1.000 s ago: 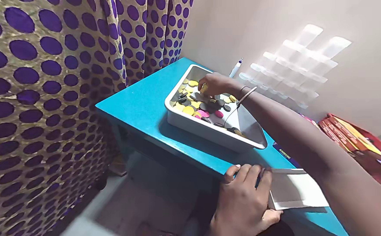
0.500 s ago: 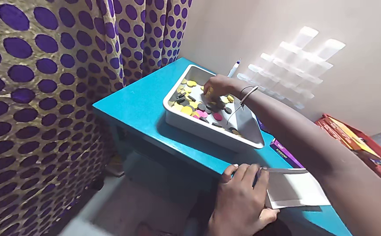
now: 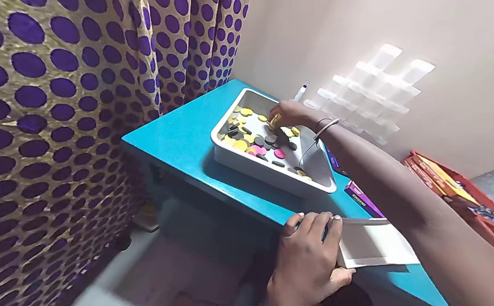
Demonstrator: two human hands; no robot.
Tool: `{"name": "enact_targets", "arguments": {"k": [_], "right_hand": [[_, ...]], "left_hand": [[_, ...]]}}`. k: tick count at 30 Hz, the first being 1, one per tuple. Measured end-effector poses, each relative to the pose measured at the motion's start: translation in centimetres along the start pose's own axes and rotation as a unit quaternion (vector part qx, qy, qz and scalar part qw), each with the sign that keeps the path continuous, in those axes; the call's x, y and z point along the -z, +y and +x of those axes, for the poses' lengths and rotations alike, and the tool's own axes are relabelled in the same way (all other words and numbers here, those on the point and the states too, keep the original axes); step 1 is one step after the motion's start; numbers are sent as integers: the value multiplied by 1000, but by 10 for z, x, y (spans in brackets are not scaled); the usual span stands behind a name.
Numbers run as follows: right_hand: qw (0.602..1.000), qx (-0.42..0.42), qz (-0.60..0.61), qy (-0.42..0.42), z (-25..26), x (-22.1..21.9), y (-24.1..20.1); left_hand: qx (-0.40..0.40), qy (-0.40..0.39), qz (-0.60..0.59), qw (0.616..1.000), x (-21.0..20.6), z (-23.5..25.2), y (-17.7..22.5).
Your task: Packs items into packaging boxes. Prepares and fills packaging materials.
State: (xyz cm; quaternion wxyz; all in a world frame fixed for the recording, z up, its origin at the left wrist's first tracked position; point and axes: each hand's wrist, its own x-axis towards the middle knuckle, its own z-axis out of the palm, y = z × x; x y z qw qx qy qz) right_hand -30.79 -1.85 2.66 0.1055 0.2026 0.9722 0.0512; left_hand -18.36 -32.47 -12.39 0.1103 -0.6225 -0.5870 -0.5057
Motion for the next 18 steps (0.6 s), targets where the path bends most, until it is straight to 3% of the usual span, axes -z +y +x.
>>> {"name": "enact_targets", "arguments": {"k": [4, 8, 12, 16, 18], "right_hand": [[1000, 4, 16, 10, 5, -8, 1], [998, -64, 8, 9, 8, -11, -7], [993, -67, 35, 94, -11, -12, -14], [970, -24, 123, 208, -93, 40, -30], [971, -26, 157, 176, -162, 63, -47]], "left_hand": [[0, 2, 6, 1000, 1, 1, 0], [6, 6, -6, 1000, -1, 0, 2], [25, -4, 5, 1000, -1, 1, 6], [81, 22, 17, 996, -7, -4, 13], [105, 33, 18, 994, -12, -11, 21]]}}
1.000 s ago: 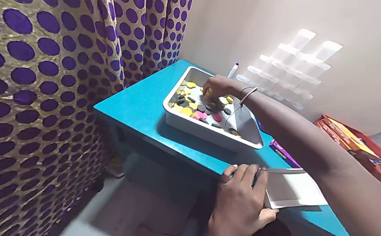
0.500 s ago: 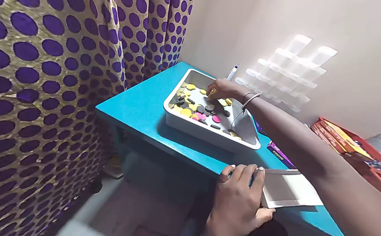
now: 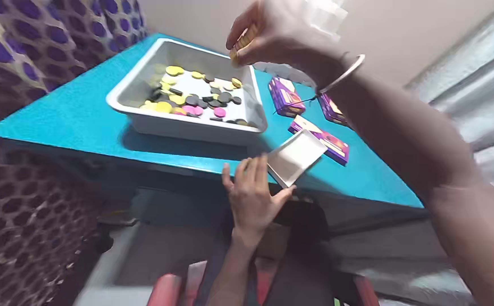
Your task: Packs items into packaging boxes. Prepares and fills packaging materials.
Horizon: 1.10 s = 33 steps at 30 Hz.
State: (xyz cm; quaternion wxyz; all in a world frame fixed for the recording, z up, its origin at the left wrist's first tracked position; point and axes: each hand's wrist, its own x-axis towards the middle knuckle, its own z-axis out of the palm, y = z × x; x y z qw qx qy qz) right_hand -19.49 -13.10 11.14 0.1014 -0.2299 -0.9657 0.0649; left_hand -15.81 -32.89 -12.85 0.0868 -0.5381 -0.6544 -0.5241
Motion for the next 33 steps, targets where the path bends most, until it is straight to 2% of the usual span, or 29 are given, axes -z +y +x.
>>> {"name": "enact_targets", "arguments": {"k": [2, 4, 7, 10, 17, 27, 33], "right_hand": [[998, 4, 10, -55, -65, 23, -18], [996, -3, 5, -92, -130, 23, -23], [990, -46, 12, -133, -204, -8, -10], [991, -39, 41, -124, -241, -42, 5], [990, 32, 29, -134, -245, -51, 14], [993, 2, 5, -121, -250, -50, 6], [992, -29, 8, -121, -238, -39, 22]], "left_hand": [[18, 28, 16, 999, -5, -5, 6], [30, 58, 25, 998, -11, -10, 15], [28, 79, 8, 996, -22, -17, 28], [14, 88, -6, 996, -32, -22, 30], [-33, 121, -43, 991, -38, -25, 18], [-22, 115, -35, 992, -37, -24, 15], [-24, 113, -24, 993, -35, -22, 13]]}}
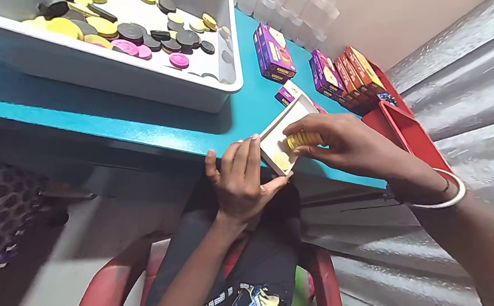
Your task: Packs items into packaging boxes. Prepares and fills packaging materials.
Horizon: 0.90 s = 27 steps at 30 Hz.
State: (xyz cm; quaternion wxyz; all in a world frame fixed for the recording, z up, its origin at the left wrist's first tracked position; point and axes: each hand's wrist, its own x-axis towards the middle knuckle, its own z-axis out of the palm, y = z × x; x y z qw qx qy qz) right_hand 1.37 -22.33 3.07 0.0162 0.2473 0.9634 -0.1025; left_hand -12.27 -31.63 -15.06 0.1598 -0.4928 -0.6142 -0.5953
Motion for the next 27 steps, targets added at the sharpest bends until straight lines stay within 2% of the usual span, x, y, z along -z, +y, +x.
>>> {"name": "enact_targets", "arguments": {"k": [3, 10, 27], "right_hand": [[1000, -19, 4, -22, 6, -3, 8], [998, 7, 0, -58, 7, -3, 5], [995, 41, -37, -82, 18, -4, 6]], "left_hand": [[-1, -1, 8, 1000, 1, 1, 0], [-2, -1, 19, 1000, 2, 1, 0], [-1, -10, 25, 1000, 5, 3, -2]]}}
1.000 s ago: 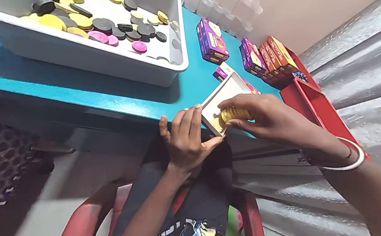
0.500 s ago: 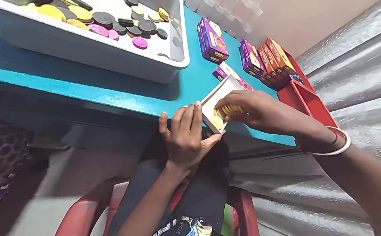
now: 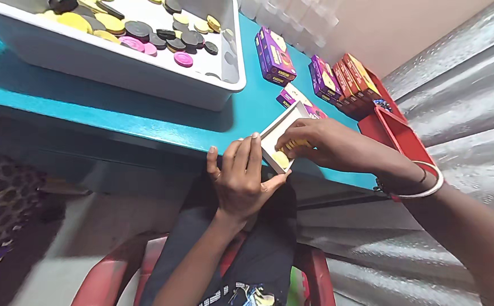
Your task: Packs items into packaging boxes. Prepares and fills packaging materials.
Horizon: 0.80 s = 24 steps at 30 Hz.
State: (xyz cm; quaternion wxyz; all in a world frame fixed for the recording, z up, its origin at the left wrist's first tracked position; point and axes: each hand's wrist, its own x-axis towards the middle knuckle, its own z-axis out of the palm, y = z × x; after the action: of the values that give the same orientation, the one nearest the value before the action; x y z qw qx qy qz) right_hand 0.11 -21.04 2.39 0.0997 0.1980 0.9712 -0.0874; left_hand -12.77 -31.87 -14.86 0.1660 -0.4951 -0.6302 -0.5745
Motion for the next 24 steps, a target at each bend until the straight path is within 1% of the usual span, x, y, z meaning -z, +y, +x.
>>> {"name": "enact_targets", "arguments": {"k": [3, 7, 10, 14, 19, 24], "right_hand": [[1000, -12, 1, 10, -1, 4, 2], [997, -77, 19, 13, -3, 13, 5], [997, -72, 20, 18, -4, 9, 14], [998, -62, 15, 3, -4, 9, 18], [999, -42, -11, 3, -7, 6, 24], [997, -74, -20, 0, -6, 8, 22]], "left_hand": [[-2, 0, 0, 1000, 0, 0, 0], [2, -1, 3, 1000, 0, 0, 0], [1, -5, 8, 1000, 1, 0, 1], [3, -6, 8, 1000, 2, 0, 1], [2, -12, 10, 1000, 2, 0, 3], [4, -14, 7, 1000, 2, 0, 3]]}}
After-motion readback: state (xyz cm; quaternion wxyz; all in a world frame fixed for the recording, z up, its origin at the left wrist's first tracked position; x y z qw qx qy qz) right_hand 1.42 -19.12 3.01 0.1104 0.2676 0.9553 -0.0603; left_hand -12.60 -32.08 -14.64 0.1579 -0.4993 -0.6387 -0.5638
